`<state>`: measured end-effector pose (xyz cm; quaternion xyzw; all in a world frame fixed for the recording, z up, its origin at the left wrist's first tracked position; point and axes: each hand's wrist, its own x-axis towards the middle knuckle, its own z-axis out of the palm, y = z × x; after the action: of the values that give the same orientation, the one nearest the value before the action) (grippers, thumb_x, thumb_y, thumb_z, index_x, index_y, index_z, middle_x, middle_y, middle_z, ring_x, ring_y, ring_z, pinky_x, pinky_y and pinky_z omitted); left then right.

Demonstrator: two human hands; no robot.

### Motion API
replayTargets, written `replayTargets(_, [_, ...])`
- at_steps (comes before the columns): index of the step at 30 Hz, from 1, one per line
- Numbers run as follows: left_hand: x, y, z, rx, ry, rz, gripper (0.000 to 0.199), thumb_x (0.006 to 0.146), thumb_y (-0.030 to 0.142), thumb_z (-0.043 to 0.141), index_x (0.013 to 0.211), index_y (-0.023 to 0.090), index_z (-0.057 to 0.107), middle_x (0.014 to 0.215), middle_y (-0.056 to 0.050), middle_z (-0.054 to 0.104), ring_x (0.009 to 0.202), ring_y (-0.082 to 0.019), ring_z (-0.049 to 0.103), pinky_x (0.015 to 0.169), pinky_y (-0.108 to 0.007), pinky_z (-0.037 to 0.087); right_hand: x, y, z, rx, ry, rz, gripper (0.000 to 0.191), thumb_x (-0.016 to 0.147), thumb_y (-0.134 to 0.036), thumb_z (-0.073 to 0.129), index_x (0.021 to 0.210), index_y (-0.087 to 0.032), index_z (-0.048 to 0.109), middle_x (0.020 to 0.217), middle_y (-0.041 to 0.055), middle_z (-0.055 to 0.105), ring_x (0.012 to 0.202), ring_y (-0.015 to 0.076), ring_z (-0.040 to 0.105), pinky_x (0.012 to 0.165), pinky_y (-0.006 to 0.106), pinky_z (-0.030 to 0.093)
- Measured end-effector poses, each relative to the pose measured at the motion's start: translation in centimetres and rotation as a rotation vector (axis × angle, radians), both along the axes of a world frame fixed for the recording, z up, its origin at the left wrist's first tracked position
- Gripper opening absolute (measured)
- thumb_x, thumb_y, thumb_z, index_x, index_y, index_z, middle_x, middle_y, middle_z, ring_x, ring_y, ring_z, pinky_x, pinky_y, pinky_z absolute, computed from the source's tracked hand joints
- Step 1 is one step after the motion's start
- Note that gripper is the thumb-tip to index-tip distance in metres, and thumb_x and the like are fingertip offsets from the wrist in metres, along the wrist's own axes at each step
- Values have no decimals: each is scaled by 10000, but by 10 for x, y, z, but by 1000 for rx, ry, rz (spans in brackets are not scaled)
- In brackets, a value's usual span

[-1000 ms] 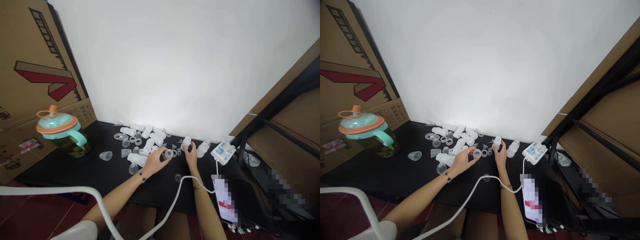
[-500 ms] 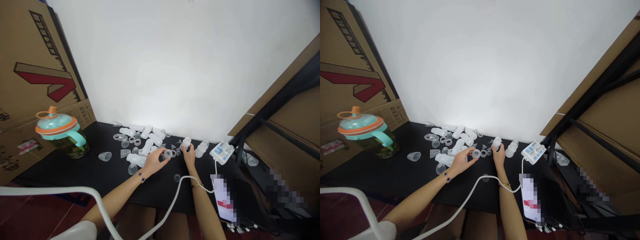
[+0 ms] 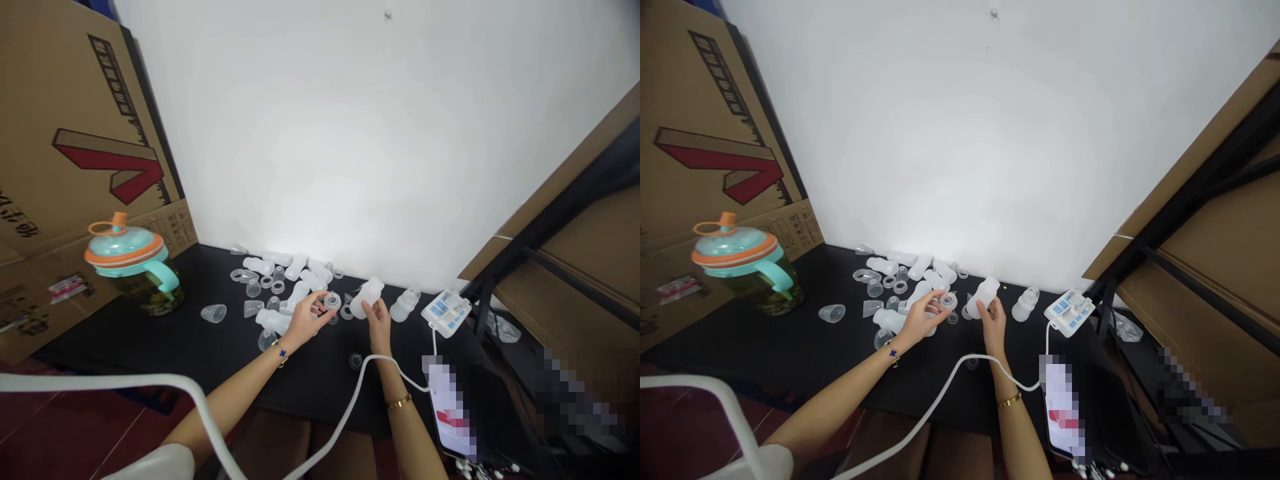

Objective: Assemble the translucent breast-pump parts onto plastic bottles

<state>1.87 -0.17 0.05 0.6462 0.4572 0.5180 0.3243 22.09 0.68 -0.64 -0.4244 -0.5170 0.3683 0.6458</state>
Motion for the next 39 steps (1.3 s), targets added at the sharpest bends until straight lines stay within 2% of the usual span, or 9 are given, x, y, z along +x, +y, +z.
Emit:
replayTargets(3, [-2,3,2,-51,-102,-7,476,786,427,735,1181,179,639,1031,-76,713,797,-168,677,671,-275,569,-7,-5,4,-46,14,67,464,857,-461,694,1216,-169,664,1152,119,723,1116,303,653,910,422,543])
replayTargets(7, [-3,6,5,-118,-205,-49,498,759,470,747,1142,170,642,1121,-104,698,836,-186,682,618,-257,547,-12,-8,3,-127,9,112,490,839,-497,709,1199,-166,687,1051,108,748,1009,308,683,772,392,581])
replayTargets(10, [-3,9,3,-175,-297,-103,526,712,495,781,1092,168,623,1065,-90,699,805,-183,676,614,-266,551,-12,-8,1,-179,25,150,484,832,-511,715,1171,-166,696,1047,102,746,893,278,697,659,340,574])
replayTargets(15, [-3,12,0,-221,-397,-148,502,641,470,838,954,184,571,910,-41,686,760,-168,664,612,-261,549,-12,-8,1,-206,95,215,473,829,-508,716,1163,-174,698,1067,99,742,845,261,697,602,325,574])
replayTargets(19, [-3,11,0,-226,-379,-149,493,621,446,856,898,192,536,939,-54,694,825,-191,678,629,-263,543,-12,-10,4,-230,157,294,486,845,-514,683,1173,-156,689,1093,132,734,845,278,701,570,341,580])
replayTargets(25, [-2,9,1,-201,-298,-146,431,668,399,838,937,183,579,956,-56,717,827,-193,687,683,-290,543,-11,-12,5,-290,200,466,463,898,-535,590,1170,-168,668,1159,151,716,916,312,701,597,410,605])
replayTargets(30, [-2,7,3,-153,-231,-119,385,706,362,807,983,174,615,967,-59,722,789,-168,671,680,-285,541,-12,-12,3,-331,250,497,490,874,-524,631,1199,-159,656,1174,151,708,946,318,694,586,394,605])
replayTargets(35, [-1,4,6,-130,-108,-128,396,749,344,768,1084,165,653,1082,-90,709,827,-166,652,560,-208,475,-13,-11,1,-376,339,529,427,801,-493,747,1065,-160,707,1011,118,744,862,282,702,539,327,585])
replayTargets(39, [0,2,7,-132,-107,-123,450,754,337,766,1158,168,664,1166,-106,699,865,-182,654,541,-201,464,-12,-10,1,-416,433,531,348,793,-443,770,975,-150,728,944,112,753,873,284,707,530,312,583])
